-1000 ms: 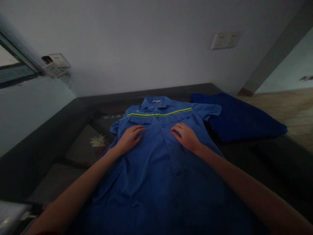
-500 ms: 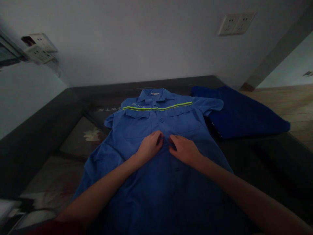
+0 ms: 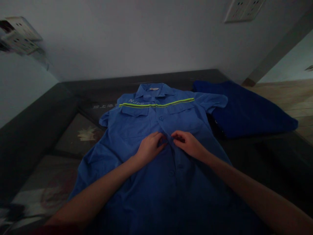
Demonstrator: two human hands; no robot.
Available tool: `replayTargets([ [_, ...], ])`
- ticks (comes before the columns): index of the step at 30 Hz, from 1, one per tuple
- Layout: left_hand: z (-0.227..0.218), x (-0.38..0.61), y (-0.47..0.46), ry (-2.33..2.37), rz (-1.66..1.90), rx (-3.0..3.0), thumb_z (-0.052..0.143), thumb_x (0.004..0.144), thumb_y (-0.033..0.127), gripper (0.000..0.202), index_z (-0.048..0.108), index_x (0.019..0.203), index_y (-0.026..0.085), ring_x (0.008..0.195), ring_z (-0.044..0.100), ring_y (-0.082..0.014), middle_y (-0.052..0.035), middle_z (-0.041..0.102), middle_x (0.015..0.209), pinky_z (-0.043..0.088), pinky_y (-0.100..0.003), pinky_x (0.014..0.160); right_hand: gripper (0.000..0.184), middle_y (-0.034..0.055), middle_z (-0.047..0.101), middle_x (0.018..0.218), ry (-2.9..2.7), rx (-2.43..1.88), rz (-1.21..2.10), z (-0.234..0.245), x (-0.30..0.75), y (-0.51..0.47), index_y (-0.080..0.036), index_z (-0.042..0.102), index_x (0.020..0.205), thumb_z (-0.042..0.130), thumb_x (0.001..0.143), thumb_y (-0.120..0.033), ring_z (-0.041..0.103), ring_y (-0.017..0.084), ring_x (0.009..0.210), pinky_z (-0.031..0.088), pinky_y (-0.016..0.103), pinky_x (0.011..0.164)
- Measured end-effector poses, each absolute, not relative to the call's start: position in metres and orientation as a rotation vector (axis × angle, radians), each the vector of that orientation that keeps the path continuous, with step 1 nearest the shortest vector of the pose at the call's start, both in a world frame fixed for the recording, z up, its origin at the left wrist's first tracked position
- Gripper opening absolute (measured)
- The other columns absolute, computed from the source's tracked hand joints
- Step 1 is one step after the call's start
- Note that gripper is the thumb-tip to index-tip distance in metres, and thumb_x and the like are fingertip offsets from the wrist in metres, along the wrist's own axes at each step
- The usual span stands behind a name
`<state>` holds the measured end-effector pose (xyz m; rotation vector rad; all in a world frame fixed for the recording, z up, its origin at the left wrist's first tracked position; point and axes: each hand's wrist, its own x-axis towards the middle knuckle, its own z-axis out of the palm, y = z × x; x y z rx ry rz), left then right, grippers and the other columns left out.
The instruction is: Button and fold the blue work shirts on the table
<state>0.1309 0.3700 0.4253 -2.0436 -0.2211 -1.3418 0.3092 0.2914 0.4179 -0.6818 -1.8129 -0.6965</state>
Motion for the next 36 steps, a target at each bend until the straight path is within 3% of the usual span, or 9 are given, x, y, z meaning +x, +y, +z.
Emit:
replayTargets([
  [9,0.427,0.131,0.370,-0.210,-1.332,-2.060,0.059,0.083,0.025,0.006,0.057,0.086,0.020,0.074,0.056,-0.0156,-0.0008,0.060,0.081,0.042,-0.026,0.062,0.017,0.0030,0.069,0.078,-1.748,-0.686,-0.703,0.417,0.310,0.302,-0.017,0.065,0.090,0.052,0.079,-0.019,0.063,0.015,0.070,0.048,0.026,0.066],
  [15,0.426,0.129,0.370,-0.056,-1.438,-2.145,0.055,0.084,0.019,0.003,0.057,0.087,0.020,0.067,0.054,-0.0117,0.0013,0.060,0.080,0.040,-0.023,0.060,0.015,-0.0004,0.065,0.070,-1.743,-0.661,-0.650,0.414,0.307,0.299,-0.017,0.064,0.089,0.063,0.076,-0.026,0.061,0.014,0.064,0.046,0.024,0.059],
  [23,0.424,0.129,0.367,-0.055,-1.447,-1.992,0.056,0.086,0.024,0.005,0.057,0.089,0.020,0.077,0.059,-0.0154,-0.0001,0.064,0.081,0.041,-0.030,0.074,0.014,0.0017,0.067,0.077,-1.656,-0.554,-0.597,0.412,0.307,0.302,-0.018,0.065,0.087,0.062,0.077,-0.027,0.062,0.015,0.069,0.049,0.027,0.066],
  [36,0.430,0.129,0.364,-0.099,-1.250,-1.907,0.049,0.091,0.028,0.011,0.055,0.088,0.019,0.079,0.059,-0.0168,-0.0018,0.065,0.084,0.037,-0.034,0.080,0.013,0.0027,0.068,0.079,-1.606,-0.552,-0.772,0.412,0.300,0.303,-0.018,0.065,0.088,0.057,0.079,-0.022,0.062,0.015,0.069,0.049,0.027,0.065],
])
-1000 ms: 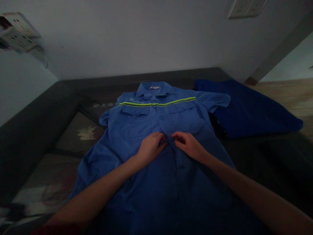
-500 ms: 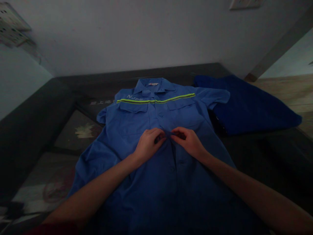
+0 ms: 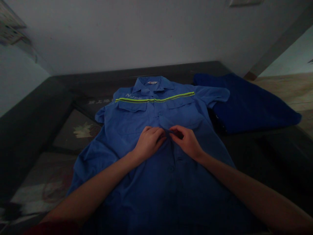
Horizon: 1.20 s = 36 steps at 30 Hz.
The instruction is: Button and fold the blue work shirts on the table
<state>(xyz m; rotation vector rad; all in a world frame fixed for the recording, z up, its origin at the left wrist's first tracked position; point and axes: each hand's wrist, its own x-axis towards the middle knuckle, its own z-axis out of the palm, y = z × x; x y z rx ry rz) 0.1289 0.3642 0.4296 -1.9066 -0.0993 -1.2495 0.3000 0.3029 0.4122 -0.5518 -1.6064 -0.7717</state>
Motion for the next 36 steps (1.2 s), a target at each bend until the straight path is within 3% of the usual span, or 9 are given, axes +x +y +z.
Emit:
replayTargets([
  [16,0.4324,0.1296,0.3724,0.006,-1.335,-1.932,0.051,0.089,0.026,0.009,0.056,0.088,0.019,0.076,0.059,-0.0156,-0.0005,0.065,0.081,0.037,-0.032,0.078,0.021,0.0034,0.069,0.079,-1.639,-0.595,-0.676,0.4145,0.3084,0.3060,-0.017,0.069,0.095,0.057,0.081,-0.028,0.063,0.016,0.069,0.050,0.028,0.063],
  [36,0.4289,0.1294,0.3719,0.028,-1.339,-1.843,0.050,0.089,0.025,0.009,0.055,0.086,0.019,0.074,0.059,-0.0153,-0.0004,0.065,0.079,0.037,-0.033,0.081,0.022,0.0041,0.071,0.081,-1.640,-0.562,-0.671,0.4109,0.3079,0.3027,-0.017,0.071,0.097,0.056,0.082,-0.024,0.064,0.017,0.070,0.051,0.029,0.065],
])
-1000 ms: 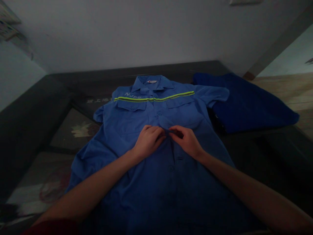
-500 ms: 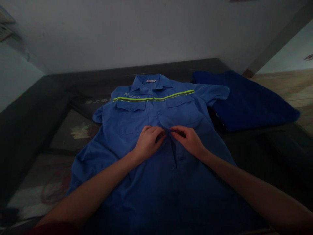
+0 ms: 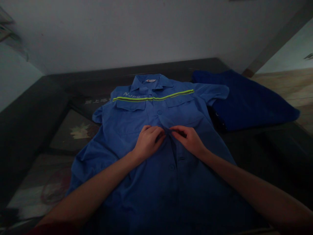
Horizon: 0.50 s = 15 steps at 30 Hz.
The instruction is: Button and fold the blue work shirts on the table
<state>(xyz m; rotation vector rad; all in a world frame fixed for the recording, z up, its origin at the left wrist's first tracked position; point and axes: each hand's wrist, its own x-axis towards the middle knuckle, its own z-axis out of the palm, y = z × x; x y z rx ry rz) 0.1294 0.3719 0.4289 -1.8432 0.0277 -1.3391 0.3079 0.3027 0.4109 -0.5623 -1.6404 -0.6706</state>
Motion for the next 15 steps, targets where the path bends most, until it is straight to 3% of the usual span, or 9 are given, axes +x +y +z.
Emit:
replayTargets([
  [15,0.4289,0.1294,0.3720,0.020,-1.354,-1.847,0.049,0.088,0.023,0.008,0.056,0.086,0.020,0.073,0.059,-0.0154,-0.0003,0.065,0.078,0.037,-0.034,0.082,0.023,0.0038,0.070,0.077,-1.614,-0.573,-0.793,0.4041,0.3023,0.3011,-0.016,0.071,0.100,0.055,0.083,-0.022,0.062,0.015,0.064,0.049,0.027,0.060],
])
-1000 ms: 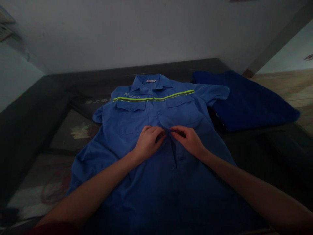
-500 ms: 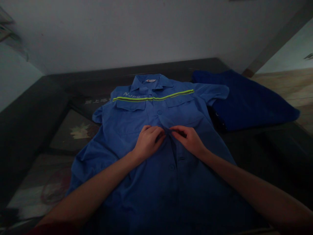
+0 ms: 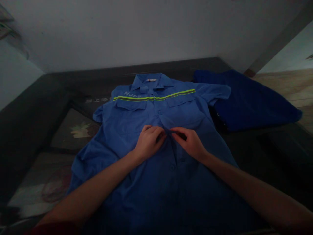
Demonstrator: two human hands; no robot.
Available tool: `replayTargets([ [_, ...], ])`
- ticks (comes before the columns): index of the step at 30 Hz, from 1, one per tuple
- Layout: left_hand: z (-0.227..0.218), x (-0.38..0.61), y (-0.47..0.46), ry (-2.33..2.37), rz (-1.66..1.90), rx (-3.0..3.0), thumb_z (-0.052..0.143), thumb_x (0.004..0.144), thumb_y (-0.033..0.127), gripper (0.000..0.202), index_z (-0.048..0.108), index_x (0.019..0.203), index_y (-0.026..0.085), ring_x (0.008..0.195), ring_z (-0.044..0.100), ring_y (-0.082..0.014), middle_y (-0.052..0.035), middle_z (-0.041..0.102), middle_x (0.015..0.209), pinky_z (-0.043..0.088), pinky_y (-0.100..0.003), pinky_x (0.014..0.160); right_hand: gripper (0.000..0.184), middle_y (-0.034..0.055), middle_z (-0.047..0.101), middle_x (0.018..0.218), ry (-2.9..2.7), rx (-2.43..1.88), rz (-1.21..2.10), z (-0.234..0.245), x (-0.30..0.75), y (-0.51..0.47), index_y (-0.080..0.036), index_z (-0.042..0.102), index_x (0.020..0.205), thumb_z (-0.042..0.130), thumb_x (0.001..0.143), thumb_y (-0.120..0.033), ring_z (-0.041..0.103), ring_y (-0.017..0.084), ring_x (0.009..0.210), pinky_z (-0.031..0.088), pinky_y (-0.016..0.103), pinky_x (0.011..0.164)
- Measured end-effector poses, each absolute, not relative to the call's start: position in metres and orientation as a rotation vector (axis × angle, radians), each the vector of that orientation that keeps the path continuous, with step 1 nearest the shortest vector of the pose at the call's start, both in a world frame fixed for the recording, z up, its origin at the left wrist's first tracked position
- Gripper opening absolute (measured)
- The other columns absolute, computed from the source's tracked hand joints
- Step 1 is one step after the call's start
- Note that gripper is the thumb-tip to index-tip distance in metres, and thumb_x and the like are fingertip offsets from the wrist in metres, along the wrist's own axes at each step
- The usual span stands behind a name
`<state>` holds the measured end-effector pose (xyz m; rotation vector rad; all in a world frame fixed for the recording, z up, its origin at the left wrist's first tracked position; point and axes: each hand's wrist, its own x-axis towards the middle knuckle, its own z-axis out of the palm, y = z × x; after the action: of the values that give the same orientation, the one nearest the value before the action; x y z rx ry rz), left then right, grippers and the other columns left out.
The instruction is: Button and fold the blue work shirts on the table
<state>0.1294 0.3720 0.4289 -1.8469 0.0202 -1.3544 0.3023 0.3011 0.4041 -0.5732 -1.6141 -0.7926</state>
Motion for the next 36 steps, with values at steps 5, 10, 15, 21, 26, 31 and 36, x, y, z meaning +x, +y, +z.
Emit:
replayTargets([
  [5,0.430,0.129,0.374,0.049,-1.356,-1.837,0.049,0.088,0.023,0.008,0.055,0.085,0.019,0.073,0.059,-0.0155,-0.0001,0.064,0.076,0.038,-0.034,0.081,0.024,0.0048,0.071,0.083,-1.677,-0.575,-0.750,0.401,0.300,0.300,-0.017,0.070,0.102,0.056,0.085,-0.028,0.064,0.017,0.071,0.051,0.029,0.066],
  [10,0.430,0.129,0.375,0.067,-1.376,-1.854,0.049,0.088,0.023,0.008,0.056,0.086,0.019,0.073,0.059,-0.0152,0.0002,0.065,0.078,0.038,-0.033,0.081,0.030,0.0053,0.071,0.091,-1.699,-0.519,-0.656,0.406,0.301,0.298,-0.019,0.070,0.093,0.044,0.092,-0.034,0.066,0.019,0.088,0.051,0.030,0.078],
  [15,0.431,0.128,0.376,0.072,-1.405,-1.891,0.051,0.089,0.025,0.008,0.057,0.087,0.019,0.074,0.060,-0.0150,0.0001,0.066,0.079,0.039,-0.033,0.083,0.013,0.0037,0.069,0.086,-1.691,-0.516,-0.693,0.412,0.300,0.298,-0.018,0.065,0.090,0.056,0.085,-0.025,0.065,0.017,0.080,0.051,0.028,0.073],
  [21,0.430,0.127,0.375,0.041,-1.449,-1.910,0.051,0.090,0.025,0.010,0.060,0.090,0.020,0.076,0.061,-0.0158,-0.0012,0.067,0.081,0.044,-0.030,0.074,0.006,0.0020,0.065,0.079,-1.653,-0.542,-0.806,0.413,0.301,0.298,-0.018,0.061,0.087,0.059,0.082,-0.021,0.061,0.014,0.069,0.048,0.025,0.063],
  [26,0.430,0.126,0.375,0.078,-1.475,-1.941,0.053,0.089,0.022,0.010,0.063,0.090,0.020,0.076,0.063,-0.0147,-0.0007,0.069,0.081,0.047,-0.028,0.073,0.005,0.0028,0.066,0.083,-1.655,-0.545,-0.985,0.412,0.302,0.299,-0.018,0.062,0.085,0.058,0.084,-0.015,0.061,0.015,0.074,0.047,0.026,0.069],
  [31,0.431,0.125,0.376,0.081,-1.507,-2.047,0.056,0.086,0.020,0.010,0.065,0.089,0.020,0.072,0.065,-0.0133,0.0005,0.071,0.080,0.049,-0.024,0.068,0.009,0.0037,0.065,0.085,-1.662,-0.548,-1.150,0.411,0.302,0.301,-0.018,0.063,0.089,0.055,0.087,-0.013,0.062,0.016,0.082,0.048,0.028,0.075],
  [36,0.430,0.126,0.373,0.039,-1.550,-2.190,0.059,0.084,0.018,0.008,0.066,0.087,0.020,0.069,0.067,-0.0122,0.0029,0.072,0.077,0.051,-0.022,0.064,0.012,0.0040,0.065,0.087,-1.675,-0.628,-1.234,0.411,0.303,0.304,-0.019,0.063,0.092,0.052,0.089,-0.014,0.062,0.017,0.083,0.048,0.028,0.077],
])
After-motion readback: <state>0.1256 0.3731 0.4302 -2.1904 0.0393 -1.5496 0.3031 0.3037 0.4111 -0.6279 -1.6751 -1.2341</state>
